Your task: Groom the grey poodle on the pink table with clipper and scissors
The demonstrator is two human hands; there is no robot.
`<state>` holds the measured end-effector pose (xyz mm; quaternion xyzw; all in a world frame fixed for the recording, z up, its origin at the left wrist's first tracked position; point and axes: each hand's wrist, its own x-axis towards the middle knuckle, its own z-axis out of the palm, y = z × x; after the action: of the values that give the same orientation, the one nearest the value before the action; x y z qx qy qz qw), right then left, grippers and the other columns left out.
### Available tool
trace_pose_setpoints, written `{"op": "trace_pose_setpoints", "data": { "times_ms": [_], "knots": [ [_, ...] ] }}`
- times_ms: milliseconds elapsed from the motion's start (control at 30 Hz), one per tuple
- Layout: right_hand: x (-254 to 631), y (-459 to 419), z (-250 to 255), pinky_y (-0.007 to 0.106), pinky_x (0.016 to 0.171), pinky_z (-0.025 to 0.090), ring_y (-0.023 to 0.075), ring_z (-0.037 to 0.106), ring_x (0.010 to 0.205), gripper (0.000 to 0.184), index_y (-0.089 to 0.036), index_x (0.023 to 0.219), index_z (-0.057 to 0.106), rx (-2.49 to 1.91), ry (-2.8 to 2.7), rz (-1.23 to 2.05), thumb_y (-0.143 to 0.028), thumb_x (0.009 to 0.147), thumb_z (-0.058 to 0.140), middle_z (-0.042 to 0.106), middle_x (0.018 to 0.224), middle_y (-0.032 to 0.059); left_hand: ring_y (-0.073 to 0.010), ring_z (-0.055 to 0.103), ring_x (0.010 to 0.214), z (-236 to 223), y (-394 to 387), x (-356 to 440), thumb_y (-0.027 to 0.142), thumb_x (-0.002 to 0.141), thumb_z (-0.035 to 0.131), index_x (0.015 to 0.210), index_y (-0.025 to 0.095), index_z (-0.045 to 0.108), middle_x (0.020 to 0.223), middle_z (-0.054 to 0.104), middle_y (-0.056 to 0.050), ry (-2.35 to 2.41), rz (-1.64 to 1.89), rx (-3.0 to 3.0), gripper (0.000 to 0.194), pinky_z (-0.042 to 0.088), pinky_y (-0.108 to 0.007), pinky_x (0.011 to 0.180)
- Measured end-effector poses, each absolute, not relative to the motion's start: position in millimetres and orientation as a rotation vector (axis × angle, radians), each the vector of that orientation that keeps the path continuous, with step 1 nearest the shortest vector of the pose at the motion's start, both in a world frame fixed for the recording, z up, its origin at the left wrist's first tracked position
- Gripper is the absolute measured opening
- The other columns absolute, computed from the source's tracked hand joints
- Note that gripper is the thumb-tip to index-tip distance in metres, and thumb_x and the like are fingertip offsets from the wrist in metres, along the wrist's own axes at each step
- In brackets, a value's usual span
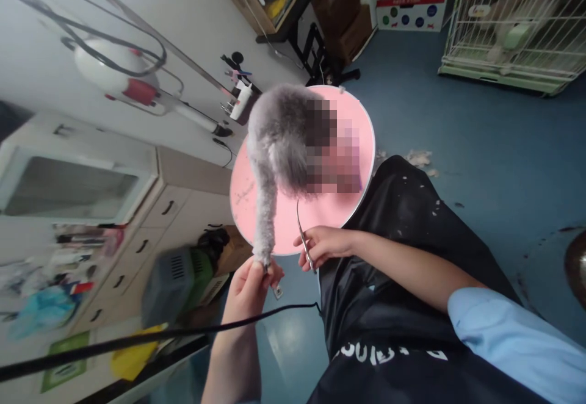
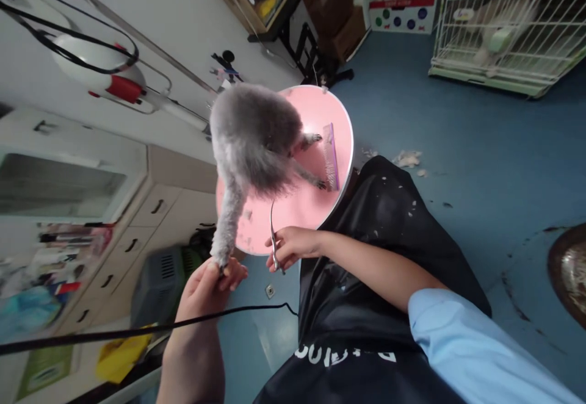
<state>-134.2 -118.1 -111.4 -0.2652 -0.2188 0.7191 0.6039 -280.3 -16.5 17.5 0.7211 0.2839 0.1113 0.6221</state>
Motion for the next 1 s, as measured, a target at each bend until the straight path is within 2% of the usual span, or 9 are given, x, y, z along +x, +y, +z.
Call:
{"op": "trace_pose_setpoints", "data": {
  "times_ms": [167,267,367,533,700,867,1000],
  "knots": [
    [-117.7,-114.7,-118.7,0.022,0.068,0.051,0.0118,0.067,0.068,0.064,-0.011,0.116,0.057,-0.747,-0.746,1.600,-0.001,0.057,0.077,0.070,0.076,-0.0018,-0.0109,0.041,0.049,30.1,-6.2,-279.4,0.056,0.079,0.071,0.059,0.017,0.052,0.048,0.038,0.005,0.700,0.239,1.713,0.048,0.045,-0.030,0.062],
    [-123.2,-113.1,-116.8,0.028,0.073,0.053,0.0158,0.071,0.073,0.059,-0.012,0.114,0.058,-0.524,-0.721,1.702,-0.011,0.059,0.081,0.071,0.083,0.0020,-0.0105,0.039,0.048,33.5,-2.6,-278.6,0.057,0.079,0.070,0.057,0.017,0.049,0.048,0.037,0.005,0.688,0.239,1.713,0.050,0.044,-0.029,0.059],
    [-136.6,-103.9,-105.9,0.031,0.079,0.053,0.0177,0.072,0.081,0.055,-0.015,0.112,0.059,-0.269,-0.626,1.668,-0.021,0.064,0.083,0.071,0.093,0.0046,-0.0112,0.040,0.048,35.2,-0.2,-279.8,0.060,0.079,0.068,0.054,0.018,0.045,0.047,0.038,0.004,0.690,0.216,1.754,0.054,0.043,-0.029,0.058],
    [-152.4,-85.6,-91.8,0.026,0.071,0.053,0.0155,0.071,0.075,0.050,-0.016,0.104,0.059,-0.261,-0.644,1.576,-0.014,0.060,0.084,0.070,0.083,0.0013,-0.0134,0.043,0.051,39.0,-2.0,-283.1,0.060,0.081,0.066,0.052,0.019,0.043,0.047,0.039,0.002,0.734,0.203,1.774,0.056,0.039,-0.029,0.056],
    [-153.1,-79.0,-92.6,0.029,0.077,0.055,0.0152,0.071,0.077,0.049,-0.016,0.104,0.058,-0.275,-0.621,1.551,-0.012,0.062,0.083,0.070,0.084,0.0005,-0.0127,0.037,0.052,45.4,-9.8,-281.8,0.056,0.086,0.061,0.054,0.019,0.041,0.049,0.035,0.002,0.756,0.206,1.763,0.053,0.036,-0.029,0.060],
    [-152.3,-75.0,-92.2,0.029,0.074,0.055,0.0144,0.070,0.072,0.045,-0.016,0.104,0.059,-0.356,-0.659,1.519,-0.008,0.065,0.080,0.069,0.078,-0.0018,-0.0124,0.036,0.053,48.4,-13.4,-279.5,0.054,0.087,0.060,0.055,0.019,0.042,0.051,0.035,0.003,0.755,0.225,1.753,0.051,0.037,-0.030,0.063],
    [-152.0,-71.6,-89.2,0.026,0.073,0.054,0.0130,0.069,0.072,0.043,-0.016,0.101,0.057,-0.388,-0.655,1.472,-0.003,0.065,0.076,0.069,0.079,-0.0019,-0.0110,0.031,0.050,49.2,-12.8,-278.7,0.052,0.086,0.063,0.056,0.018,0.044,0.050,0.033,0.004,0.736,0.250,1.722,0.049,0.033,-0.029,0.058]
  ]
}}
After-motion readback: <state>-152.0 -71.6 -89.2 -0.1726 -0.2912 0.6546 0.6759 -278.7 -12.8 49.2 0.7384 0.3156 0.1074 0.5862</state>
